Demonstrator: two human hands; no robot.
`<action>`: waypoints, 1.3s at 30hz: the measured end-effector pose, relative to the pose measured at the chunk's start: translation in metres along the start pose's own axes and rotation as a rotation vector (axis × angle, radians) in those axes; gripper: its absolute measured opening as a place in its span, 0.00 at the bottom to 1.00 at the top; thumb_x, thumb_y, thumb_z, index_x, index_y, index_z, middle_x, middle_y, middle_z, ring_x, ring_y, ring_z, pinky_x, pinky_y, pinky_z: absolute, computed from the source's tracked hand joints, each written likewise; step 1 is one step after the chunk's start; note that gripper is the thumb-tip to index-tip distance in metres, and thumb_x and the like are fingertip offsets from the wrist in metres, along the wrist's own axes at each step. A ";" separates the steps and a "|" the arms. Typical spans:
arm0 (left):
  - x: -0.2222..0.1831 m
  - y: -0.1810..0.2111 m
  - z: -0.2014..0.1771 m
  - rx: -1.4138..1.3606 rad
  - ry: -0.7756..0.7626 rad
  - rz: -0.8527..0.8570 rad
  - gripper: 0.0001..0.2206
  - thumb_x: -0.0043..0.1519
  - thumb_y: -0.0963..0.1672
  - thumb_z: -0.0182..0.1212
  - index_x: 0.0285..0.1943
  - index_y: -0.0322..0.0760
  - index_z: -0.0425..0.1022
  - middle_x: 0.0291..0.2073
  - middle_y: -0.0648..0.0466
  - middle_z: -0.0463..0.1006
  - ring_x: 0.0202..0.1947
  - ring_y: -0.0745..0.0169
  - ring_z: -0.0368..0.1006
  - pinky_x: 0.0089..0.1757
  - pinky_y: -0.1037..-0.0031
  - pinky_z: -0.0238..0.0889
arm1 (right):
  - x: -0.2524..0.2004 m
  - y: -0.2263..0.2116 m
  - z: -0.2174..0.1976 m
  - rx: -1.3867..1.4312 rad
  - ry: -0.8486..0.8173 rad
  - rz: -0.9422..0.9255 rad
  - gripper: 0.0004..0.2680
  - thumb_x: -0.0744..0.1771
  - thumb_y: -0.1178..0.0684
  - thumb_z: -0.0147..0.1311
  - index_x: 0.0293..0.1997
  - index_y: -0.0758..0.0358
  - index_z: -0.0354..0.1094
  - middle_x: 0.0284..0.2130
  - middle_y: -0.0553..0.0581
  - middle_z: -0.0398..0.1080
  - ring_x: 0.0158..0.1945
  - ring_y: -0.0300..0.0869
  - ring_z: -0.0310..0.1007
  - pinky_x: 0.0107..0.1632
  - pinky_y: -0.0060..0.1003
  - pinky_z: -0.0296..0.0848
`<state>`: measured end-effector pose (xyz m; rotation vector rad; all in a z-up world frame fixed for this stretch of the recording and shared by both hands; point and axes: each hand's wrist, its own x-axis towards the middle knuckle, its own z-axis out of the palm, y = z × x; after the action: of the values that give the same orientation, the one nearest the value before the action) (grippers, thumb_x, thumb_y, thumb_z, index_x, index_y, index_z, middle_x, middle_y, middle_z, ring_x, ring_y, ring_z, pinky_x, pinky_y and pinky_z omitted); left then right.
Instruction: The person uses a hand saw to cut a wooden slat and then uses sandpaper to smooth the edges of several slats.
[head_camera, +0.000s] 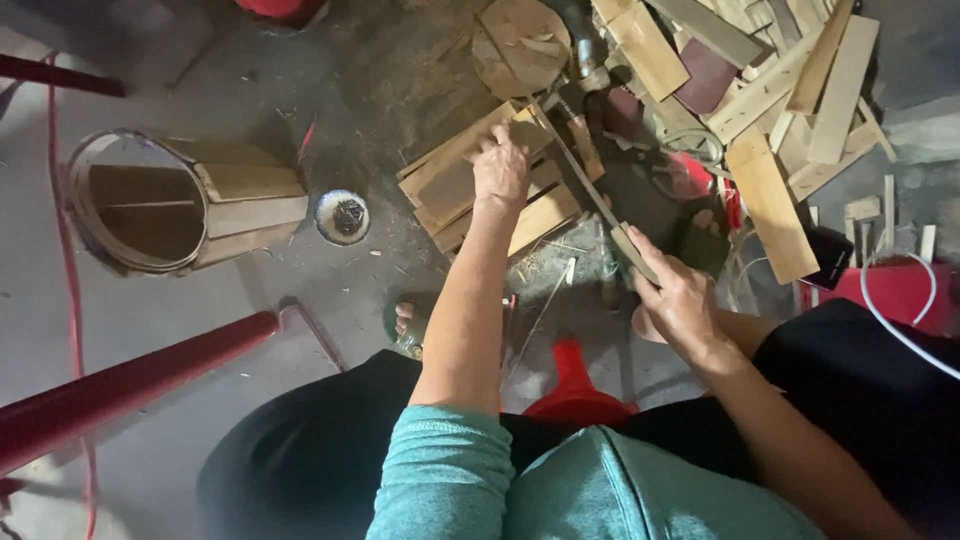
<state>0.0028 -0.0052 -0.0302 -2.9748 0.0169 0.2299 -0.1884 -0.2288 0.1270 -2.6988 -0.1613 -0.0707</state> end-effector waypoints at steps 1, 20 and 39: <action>0.000 0.001 -0.001 0.000 -0.004 -0.002 0.28 0.69 0.56 0.50 0.65 0.29 0.62 0.55 0.44 0.68 0.52 0.47 0.69 0.49 0.45 0.68 | -0.001 0.001 0.000 0.001 -0.004 -0.001 0.21 0.67 0.50 0.61 0.69 0.35 0.68 0.37 0.57 0.79 0.38 0.52 0.81 0.43 0.45 0.80; -0.005 -0.002 -0.006 0.080 0.041 0.057 0.25 0.69 0.56 0.48 0.59 0.31 0.73 0.56 0.44 0.62 0.53 0.42 0.66 0.50 0.32 0.65 | 0.000 -0.005 -0.001 0.031 0.074 -0.093 0.17 0.67 0.52 0.63 0.64 0.46 0.74 0.32 0.60 0.78 0.35 0.53 0.80 0.39 0.45 0.78; -0.010 -0.001 -0.003 0.117 0.020 0.067 0.26 0.69 0.56 0.51 0.61 0.31 0.73 0.60 0.43 0.61 0.54 0.41 0.67 0.52 0.34 0.67 | 0.055 -0.003 0.057 0.009 0.141 -0.145 0.20 0.67 0.51 0.61 0.69 0.37 0.68 0.35 0.56 0.78 0.37 0.50 0.81 0.40 0.45 0.79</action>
<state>-0.0063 -0.0051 -0.0258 -2.8622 0.1282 0.2006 -0.1328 -0.1966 0.0809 -2.6579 -0.3133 -0.3023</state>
